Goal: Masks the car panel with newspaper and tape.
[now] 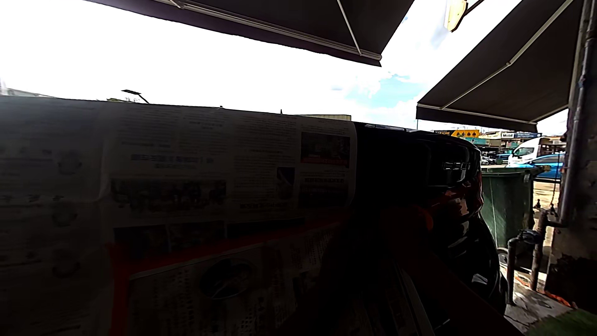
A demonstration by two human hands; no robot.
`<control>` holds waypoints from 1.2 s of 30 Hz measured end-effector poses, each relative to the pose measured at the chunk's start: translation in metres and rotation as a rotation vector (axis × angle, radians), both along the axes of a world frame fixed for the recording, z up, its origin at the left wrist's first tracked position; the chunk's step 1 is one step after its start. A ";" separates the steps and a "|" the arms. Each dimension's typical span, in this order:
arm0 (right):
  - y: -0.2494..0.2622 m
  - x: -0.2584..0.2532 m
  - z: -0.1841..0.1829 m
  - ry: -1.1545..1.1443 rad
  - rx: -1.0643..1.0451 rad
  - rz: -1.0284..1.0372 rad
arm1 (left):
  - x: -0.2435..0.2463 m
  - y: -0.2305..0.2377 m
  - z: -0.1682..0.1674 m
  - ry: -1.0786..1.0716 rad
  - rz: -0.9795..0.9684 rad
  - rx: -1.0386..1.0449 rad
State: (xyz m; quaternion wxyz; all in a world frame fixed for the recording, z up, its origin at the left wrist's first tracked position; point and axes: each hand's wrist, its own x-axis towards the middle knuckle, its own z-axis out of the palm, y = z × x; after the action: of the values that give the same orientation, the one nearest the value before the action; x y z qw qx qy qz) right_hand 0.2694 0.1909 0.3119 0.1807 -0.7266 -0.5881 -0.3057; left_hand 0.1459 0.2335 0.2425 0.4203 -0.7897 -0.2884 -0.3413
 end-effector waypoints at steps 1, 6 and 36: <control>0.000 0.002 -0.001 0.001 0.001 0.014 | 0.001 -0.001 0.001 -0.003 -0.002 -0.009; 0.002 0.006 -0.001 0.006 -0.004 -0.016 | 0.007 0.002 0.000 -0.003 0.011 -0.035; -0.129 0.043 -0.172 1.269 0.593 0.951 | 0.023 -0.141 -0.057 -0.555 -0.858 -1.621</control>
State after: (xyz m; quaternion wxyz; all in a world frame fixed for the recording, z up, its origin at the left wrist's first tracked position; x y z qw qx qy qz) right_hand 0.3120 0.0620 0.1401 0.7690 -0.3581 -0.5140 0.1272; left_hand 0.1687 0.0923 0.1855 -0.4982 -0.7698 -0.2125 -0.3378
